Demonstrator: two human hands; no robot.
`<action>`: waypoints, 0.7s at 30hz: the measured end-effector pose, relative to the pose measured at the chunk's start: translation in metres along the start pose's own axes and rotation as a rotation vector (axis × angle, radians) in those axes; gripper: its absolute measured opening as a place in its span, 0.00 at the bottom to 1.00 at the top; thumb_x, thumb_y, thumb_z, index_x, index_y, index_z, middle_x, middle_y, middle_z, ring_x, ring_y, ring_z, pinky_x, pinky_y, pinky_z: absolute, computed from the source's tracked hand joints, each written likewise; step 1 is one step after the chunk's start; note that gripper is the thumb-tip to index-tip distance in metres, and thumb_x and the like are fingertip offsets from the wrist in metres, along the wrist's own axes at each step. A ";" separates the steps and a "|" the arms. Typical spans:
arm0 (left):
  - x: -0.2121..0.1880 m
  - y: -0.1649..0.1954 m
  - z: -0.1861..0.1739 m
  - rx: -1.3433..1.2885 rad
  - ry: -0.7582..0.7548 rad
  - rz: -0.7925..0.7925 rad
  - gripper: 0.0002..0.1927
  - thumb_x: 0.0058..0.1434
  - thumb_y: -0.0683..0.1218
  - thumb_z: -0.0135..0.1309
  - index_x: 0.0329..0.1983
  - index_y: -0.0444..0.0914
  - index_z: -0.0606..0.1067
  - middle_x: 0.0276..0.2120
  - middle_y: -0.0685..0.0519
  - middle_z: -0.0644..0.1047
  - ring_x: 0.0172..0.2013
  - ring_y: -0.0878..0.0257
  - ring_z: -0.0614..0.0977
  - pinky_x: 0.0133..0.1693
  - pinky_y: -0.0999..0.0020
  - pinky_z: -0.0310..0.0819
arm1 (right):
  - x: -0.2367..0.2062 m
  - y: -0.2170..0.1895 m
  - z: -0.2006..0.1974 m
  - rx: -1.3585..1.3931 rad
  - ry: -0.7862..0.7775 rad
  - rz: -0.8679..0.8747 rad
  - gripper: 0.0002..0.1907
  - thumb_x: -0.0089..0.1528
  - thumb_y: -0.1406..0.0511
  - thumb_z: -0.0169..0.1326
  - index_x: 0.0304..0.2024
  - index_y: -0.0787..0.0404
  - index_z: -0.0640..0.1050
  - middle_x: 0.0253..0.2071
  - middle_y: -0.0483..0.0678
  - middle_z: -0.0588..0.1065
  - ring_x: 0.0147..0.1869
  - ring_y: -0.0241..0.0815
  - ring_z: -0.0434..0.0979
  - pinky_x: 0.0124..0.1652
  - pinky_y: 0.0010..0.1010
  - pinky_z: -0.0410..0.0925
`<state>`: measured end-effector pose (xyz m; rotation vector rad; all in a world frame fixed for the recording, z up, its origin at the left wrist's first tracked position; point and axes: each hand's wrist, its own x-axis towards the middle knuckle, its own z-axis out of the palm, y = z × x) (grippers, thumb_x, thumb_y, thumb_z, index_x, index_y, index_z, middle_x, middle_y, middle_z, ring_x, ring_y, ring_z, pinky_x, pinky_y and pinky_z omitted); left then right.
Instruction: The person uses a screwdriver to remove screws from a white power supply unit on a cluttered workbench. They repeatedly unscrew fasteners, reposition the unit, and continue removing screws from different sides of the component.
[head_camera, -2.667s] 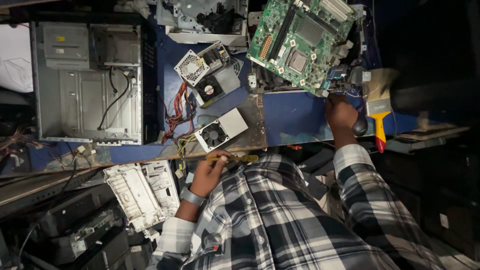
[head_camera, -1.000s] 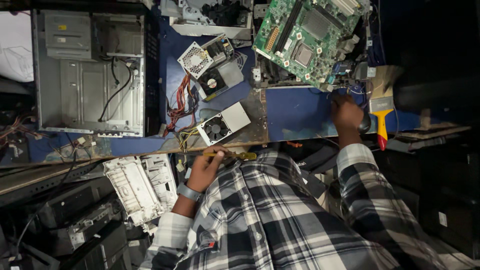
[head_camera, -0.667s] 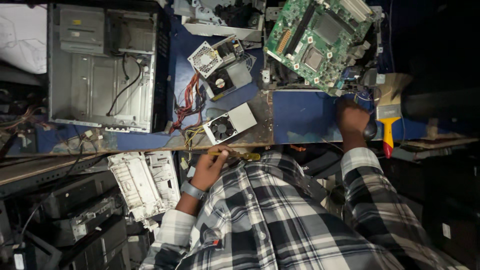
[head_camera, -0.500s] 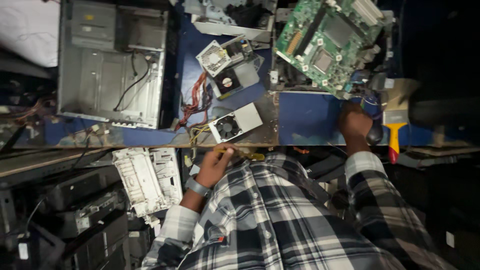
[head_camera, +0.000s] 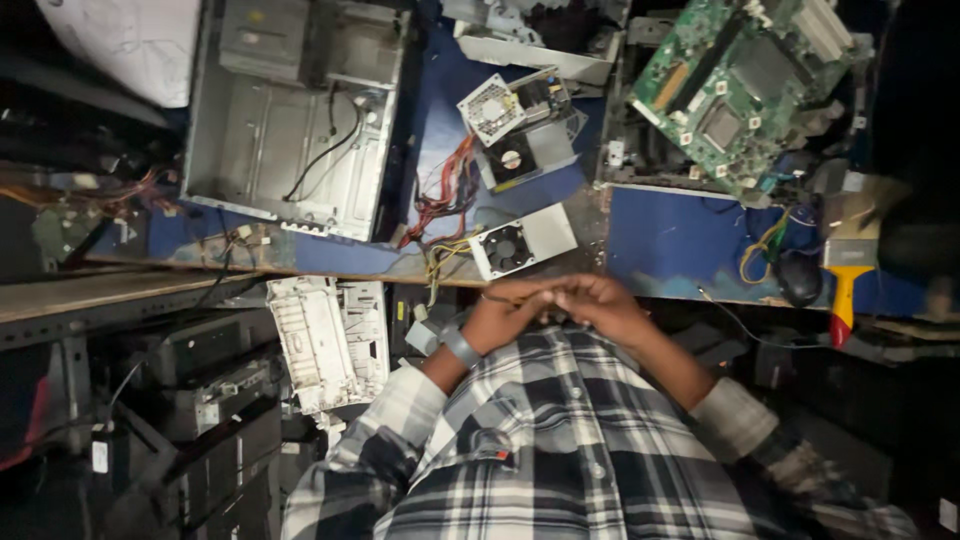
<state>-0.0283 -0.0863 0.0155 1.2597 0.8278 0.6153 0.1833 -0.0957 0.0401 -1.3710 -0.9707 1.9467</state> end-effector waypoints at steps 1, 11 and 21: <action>0.001 0.001 0.001 0.051 -0.007 0.069 0.17 0.73 0.45 0.52 0.64 0.37 0.76 0.41 0.52 0.83 0.36 0.71 0.80 0.40 0.73 0.77 | 0.001 0.001 0.001 0.100 -0.045 0.039 0.10 0.66 0.64 0.58 0.47 0.63 0.79 0.31 0.39 0.74 0.27 0.26 0.66 0.28 0.20 0.61; 0.007 0.000 -0.002 0.150 -0.020 0.189 0.10 0.69 0.44 0.57 0.51 0.37 0.78 0.36 0.53 0.81 0.36 0.71 0.79 0.39 0.74 0.74 | -0.005 0.003 0.000 0.473 -0.148 0.141 0.09 0.67 0.67 0.52 0.46 0.65 0.77 0.36 0.42 0.75 0.33 0.30 0.67 0.34 0.23 0.62; -0.002 0.002 -0.020 -0.026 -0.070 0.268 0.05 0.71 0.42 0.56 0.45 0.35 0.79 0.39 0.53 0.82 0.40 0.71 0.82 0.44 0.75 0.77 | 0.000 0.003 0.018 0.591 -0.249 0.106 0.06 0.68 0.69 0.54 0.45 0.66 0.77 0.32 0.41 0.72 0.31 0.30 0.65 0.32 0.21 0.60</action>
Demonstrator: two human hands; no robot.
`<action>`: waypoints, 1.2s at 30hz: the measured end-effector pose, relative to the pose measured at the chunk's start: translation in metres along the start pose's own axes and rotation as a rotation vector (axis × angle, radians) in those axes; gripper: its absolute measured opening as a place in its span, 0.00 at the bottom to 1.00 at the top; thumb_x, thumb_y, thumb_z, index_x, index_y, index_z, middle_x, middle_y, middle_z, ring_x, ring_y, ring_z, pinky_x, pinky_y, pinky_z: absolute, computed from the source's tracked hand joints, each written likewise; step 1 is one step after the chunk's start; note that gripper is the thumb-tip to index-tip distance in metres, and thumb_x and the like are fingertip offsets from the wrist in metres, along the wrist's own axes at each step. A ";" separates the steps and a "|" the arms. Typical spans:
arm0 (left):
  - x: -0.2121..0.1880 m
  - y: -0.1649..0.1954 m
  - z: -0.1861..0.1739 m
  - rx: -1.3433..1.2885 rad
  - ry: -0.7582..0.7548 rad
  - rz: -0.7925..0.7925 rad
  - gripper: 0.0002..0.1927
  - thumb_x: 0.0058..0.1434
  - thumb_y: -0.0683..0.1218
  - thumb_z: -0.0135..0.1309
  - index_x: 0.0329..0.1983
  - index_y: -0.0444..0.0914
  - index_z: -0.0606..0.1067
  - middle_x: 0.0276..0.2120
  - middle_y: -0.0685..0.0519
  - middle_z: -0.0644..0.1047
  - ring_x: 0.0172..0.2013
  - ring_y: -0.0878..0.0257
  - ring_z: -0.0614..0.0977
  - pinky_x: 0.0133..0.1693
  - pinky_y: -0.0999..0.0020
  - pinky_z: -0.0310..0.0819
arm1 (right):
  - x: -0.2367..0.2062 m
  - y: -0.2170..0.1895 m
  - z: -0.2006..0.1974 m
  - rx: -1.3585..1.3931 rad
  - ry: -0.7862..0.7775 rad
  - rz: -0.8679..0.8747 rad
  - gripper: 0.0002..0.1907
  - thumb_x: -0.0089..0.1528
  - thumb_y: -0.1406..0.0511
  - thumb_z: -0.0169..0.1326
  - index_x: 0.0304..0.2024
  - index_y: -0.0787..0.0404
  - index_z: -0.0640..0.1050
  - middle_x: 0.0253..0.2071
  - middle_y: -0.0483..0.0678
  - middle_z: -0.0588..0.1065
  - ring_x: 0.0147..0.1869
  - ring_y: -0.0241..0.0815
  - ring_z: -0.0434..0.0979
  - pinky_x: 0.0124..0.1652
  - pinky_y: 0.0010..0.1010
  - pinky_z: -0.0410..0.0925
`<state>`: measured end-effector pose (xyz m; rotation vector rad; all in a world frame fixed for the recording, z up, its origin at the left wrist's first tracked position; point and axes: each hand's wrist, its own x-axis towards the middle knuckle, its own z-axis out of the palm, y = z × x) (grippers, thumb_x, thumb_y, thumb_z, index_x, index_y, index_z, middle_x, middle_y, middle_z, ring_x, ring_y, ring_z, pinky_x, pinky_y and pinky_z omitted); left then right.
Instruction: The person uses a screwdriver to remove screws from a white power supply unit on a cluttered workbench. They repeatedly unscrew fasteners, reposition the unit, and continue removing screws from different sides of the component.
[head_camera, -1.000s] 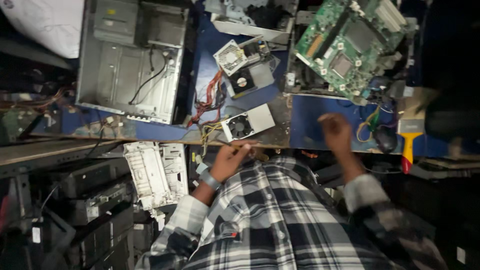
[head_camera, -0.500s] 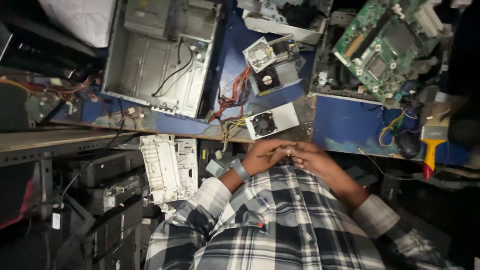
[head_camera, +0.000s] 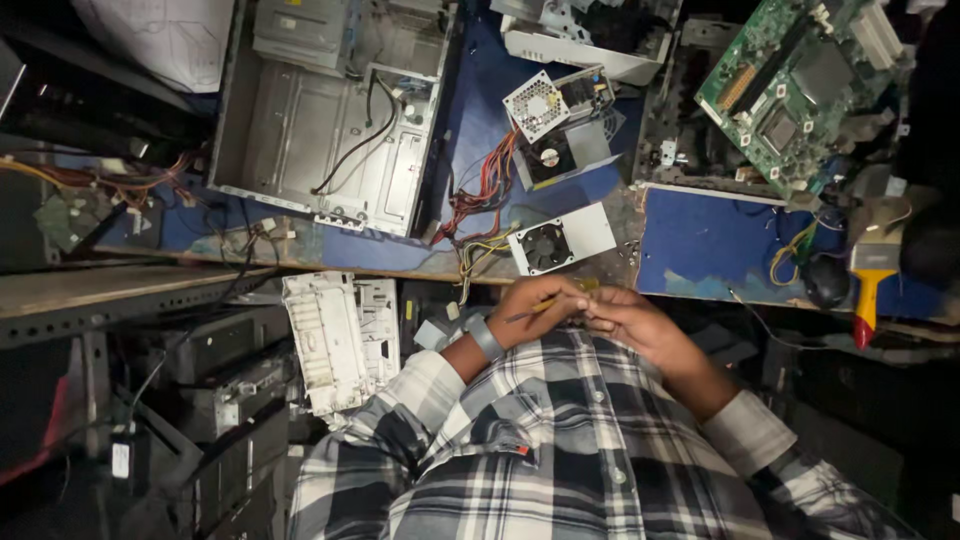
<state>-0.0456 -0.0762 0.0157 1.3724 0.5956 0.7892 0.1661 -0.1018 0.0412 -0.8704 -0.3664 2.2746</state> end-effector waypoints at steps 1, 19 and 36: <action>-0.001 -0.001 -0.002 -0.017 0.013 -0.025 0.06 0.71 0.42 0.56 0.45 0.34 0.79 0.38 0.53 0.82 0.39 0.71 0.82 0.43 0.75 0.78 | 0.001 0.001 0.003 -0.002 0.020 0.006 0.06 0.68 0.68 0.54 0.46 0.65 0.77 0.32 0.41 0.72 0.30 0.30 0.65 0.31 0.21 0.60; -0.029 -0.010 -0.037 -0.606 -0.011 -0.352 0.10 0.73 0.46 0.50 0.48 0.34 0.73 0.36 0.53 0.79 0.39 0.66 0.82 0.44 0.71 0.80 | 0.005 0.032 0.041 -1.535 0.247 -0.546 0.14 0.61 0.63 0.60 0.48 0.59 0.81 0.44 0.51 0.79 0.47 0.49 0.79 0.46 0.37 0.70; -0.049 0.017 -0.137 -0.121 0.521 -0.197 0.10 0.67 0.40 0.60 0.49 0.31 0.79 0.39 0.51 0.83 0.40 0.67 0.84 0.44 0.73 0.79 | -0.096 0.086 -0.036 -0.936 0.509 -0.549 0.23 0.61 0.72 0.57 0.60 0.68 0.76 0.56 0.51 0.77 0.60 0.37 0.76 0.58 0.27 0.67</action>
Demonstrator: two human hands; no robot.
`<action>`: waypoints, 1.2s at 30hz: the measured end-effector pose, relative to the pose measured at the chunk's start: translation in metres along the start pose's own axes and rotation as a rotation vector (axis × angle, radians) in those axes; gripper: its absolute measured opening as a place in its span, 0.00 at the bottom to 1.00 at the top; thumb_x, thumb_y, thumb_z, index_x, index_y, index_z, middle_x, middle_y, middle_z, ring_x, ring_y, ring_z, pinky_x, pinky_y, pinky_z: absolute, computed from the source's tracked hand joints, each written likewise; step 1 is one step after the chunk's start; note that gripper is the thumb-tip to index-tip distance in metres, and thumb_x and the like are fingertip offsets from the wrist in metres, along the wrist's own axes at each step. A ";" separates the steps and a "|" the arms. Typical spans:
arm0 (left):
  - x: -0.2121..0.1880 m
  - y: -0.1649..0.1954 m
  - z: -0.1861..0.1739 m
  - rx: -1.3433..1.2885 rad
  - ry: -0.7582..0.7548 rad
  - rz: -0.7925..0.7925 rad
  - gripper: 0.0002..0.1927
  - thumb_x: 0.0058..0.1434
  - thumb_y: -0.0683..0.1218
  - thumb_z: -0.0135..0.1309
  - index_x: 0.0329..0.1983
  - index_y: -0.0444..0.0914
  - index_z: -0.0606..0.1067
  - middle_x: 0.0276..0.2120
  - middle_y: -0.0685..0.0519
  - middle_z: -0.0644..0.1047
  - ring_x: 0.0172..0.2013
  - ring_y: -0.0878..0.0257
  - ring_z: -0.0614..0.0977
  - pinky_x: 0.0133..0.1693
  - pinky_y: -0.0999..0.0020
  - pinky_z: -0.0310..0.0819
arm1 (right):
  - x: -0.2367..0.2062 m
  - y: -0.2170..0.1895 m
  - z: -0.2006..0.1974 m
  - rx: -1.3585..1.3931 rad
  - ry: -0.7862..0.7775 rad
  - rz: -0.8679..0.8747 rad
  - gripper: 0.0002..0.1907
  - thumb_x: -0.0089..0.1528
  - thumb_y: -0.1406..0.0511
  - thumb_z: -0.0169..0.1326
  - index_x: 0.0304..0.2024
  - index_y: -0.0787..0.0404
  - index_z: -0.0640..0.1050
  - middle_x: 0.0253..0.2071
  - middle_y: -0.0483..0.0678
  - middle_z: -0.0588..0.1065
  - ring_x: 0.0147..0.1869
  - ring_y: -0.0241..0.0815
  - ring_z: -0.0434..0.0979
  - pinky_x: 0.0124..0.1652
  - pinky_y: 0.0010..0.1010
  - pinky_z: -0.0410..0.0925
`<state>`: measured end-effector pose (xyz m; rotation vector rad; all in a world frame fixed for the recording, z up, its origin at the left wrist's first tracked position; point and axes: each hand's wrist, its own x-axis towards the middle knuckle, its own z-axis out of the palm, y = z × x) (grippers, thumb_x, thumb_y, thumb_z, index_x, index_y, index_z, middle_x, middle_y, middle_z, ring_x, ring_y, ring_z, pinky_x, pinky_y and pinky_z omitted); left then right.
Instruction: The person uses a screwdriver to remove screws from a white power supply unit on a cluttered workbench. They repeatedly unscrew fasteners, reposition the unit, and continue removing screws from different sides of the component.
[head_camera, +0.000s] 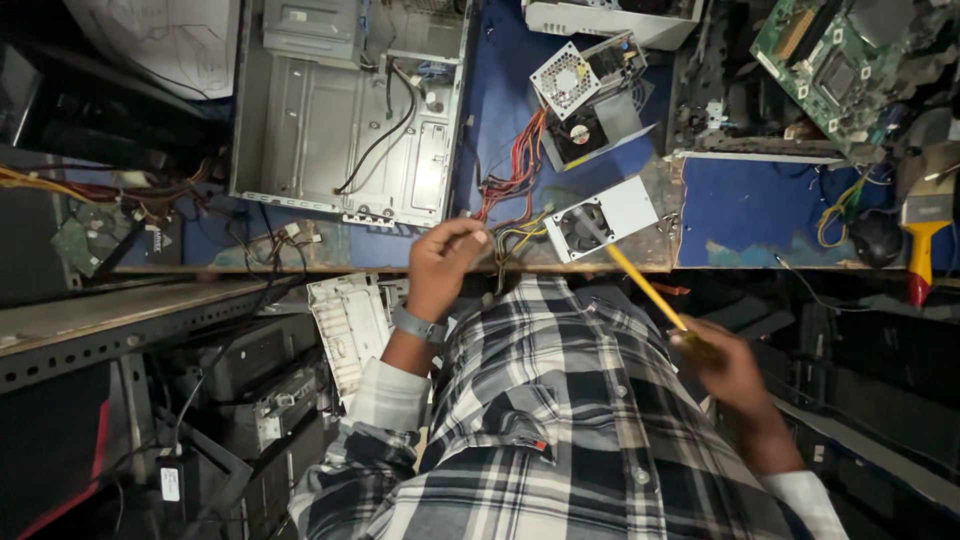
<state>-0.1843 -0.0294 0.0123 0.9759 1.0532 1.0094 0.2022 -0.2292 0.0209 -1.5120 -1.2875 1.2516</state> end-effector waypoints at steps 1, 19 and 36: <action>0.001 -0.007 -0.001 -0.019 -0.008 -0.018 0.10 0.67 0.40 0.60 0.49 0.31 0.79 0.39 0.50 0.83 0.40 0.66 0.84 0.44 0.72 0.80 | -0.003 0.001 0.000 0.010 0.045 0.029 0.22 0.62 0.72 0.58 0.60 0.68 0.77 0.56 0.50 0.77 0.59 0.36 0.76 0.57 0.27 0.68; 0.021 -0.057 0.047 -0.422 -0.153 -0.215 0.14 0.67 0.38 0.58 0.54 0.28 0.77 0.47 0.45 0.82 0.46 0.60 0.84 0.51 0.65 0.82 | -0.023 -0.011 0.009 -0.102 0.066 0.079 0.21 0.60 0.70 0.62 0.57 0.66 0.79 0.38 0.45 0.79 0.37 0.26 0.69 0.32 0.19 0.62; 0.030 -0.047 0.028 0.198 -0.320 -0.093 0.13 0.67 0.37 0.63 0.53 0.26 0.82 0.35 0.48 0.82 0.36 0.65 0.75 0.39 0.71 0.69 | -0.027 0.005 0.006 -0.008 -0.125 0.355 0.21 0.66 0.62 0.57 0.60 0.65 0.78 0.28 0.36 0.78 0.29 0.22 0.69 0.28 0.20 0.64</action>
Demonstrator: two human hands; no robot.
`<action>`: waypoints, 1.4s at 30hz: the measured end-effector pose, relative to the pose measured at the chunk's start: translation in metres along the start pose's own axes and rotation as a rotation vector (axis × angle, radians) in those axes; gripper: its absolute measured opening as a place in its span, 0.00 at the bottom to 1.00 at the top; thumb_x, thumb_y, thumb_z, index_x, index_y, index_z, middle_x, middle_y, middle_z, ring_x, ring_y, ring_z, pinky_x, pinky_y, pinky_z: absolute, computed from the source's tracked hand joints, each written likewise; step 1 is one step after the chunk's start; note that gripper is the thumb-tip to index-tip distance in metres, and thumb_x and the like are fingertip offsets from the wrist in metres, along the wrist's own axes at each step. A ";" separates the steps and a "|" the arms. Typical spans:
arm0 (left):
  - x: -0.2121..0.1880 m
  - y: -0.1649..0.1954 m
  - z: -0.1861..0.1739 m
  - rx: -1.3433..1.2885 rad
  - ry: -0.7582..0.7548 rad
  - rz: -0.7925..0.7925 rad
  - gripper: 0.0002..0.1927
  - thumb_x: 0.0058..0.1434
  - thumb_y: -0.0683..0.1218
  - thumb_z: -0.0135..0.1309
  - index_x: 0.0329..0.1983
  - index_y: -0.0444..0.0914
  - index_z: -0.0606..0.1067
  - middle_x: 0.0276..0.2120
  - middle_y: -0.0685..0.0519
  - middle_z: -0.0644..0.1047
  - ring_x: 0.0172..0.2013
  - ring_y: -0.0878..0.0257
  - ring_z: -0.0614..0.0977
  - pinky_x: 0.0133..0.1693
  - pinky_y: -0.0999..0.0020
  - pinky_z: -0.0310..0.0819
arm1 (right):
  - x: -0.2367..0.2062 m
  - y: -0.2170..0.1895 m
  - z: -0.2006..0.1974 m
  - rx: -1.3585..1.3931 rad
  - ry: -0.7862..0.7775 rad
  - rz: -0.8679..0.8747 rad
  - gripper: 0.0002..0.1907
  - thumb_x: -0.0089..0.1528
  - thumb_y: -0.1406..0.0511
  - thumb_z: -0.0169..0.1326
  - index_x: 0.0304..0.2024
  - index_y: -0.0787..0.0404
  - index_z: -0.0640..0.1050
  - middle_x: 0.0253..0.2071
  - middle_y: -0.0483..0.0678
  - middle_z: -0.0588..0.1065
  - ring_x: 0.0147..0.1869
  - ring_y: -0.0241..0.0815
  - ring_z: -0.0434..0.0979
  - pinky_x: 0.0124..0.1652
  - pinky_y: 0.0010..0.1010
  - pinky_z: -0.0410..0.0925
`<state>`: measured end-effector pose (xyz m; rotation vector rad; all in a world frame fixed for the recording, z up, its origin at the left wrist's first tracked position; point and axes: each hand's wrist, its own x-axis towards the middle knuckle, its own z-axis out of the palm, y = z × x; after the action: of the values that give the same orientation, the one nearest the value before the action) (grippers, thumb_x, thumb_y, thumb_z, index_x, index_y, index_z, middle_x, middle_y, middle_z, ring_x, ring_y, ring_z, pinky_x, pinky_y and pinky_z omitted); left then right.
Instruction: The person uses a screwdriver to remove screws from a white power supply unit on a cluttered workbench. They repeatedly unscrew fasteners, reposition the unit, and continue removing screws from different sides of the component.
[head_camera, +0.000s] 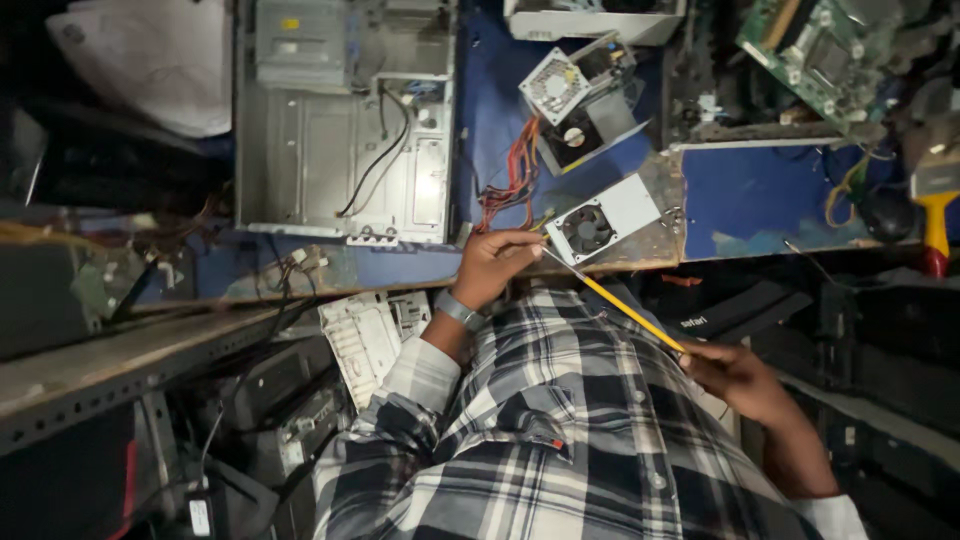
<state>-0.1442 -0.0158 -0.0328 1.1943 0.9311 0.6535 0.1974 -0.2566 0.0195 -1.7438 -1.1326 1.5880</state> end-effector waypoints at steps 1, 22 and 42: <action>0.003 0.002 -0.001 -0.117 -0.033 -0.004 0.13 0.67 0.37 0.62 0.53 0.27 0.81 0.37 0.47 0.82 0.38 0.65 0.79 0.42 0.71 0.74 | 0.001 -0.003 0.001 -0.005 0.005 0.077 0.21 0.66 0.61 0.57 0.58 0.65 0.80 0.24 0.38 0.74 0.25 0.25 0.66 0.25 0.22 0.61; 0.030 0.023 0.075 0.215 -0.020 0.154 0.29 0.56 0.46 0.66 0.60 0.35 0.73 0.56 0.41 0.77 0.57 0.48 0.78 0.60 0.53 0.71 | -0.017 0.024 -0.036 0.365 0.030 0.075 0.21 0.65 0.66 0.53 0.61 0.66 0.77 0.18 0.40 0.66 0.18 0.28 0.57 0.19 0.24 0.52; 0.048 0.045 0.045 0.631 -0.053 -0.037 0.50 0.35 0.52 0.74 0.63 0.33 0.69 0.53 0.41 0.80 0.53 0.49 0.82 0.57 0.60 0.73 | -0.028 0.056 -0.112 0.266 0.185 0.055 0.25 0.63 0.64 0.59 0.62 0.68 0.76 0.32 0.38 0.74 0.32 0.24 0.70 0.31 0.19 0.64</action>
<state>-0.0792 0.0147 0.0022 1.7341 1.1541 0.2946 0.3202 -0.2917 0.0081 -1.7131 -0.7546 1.4965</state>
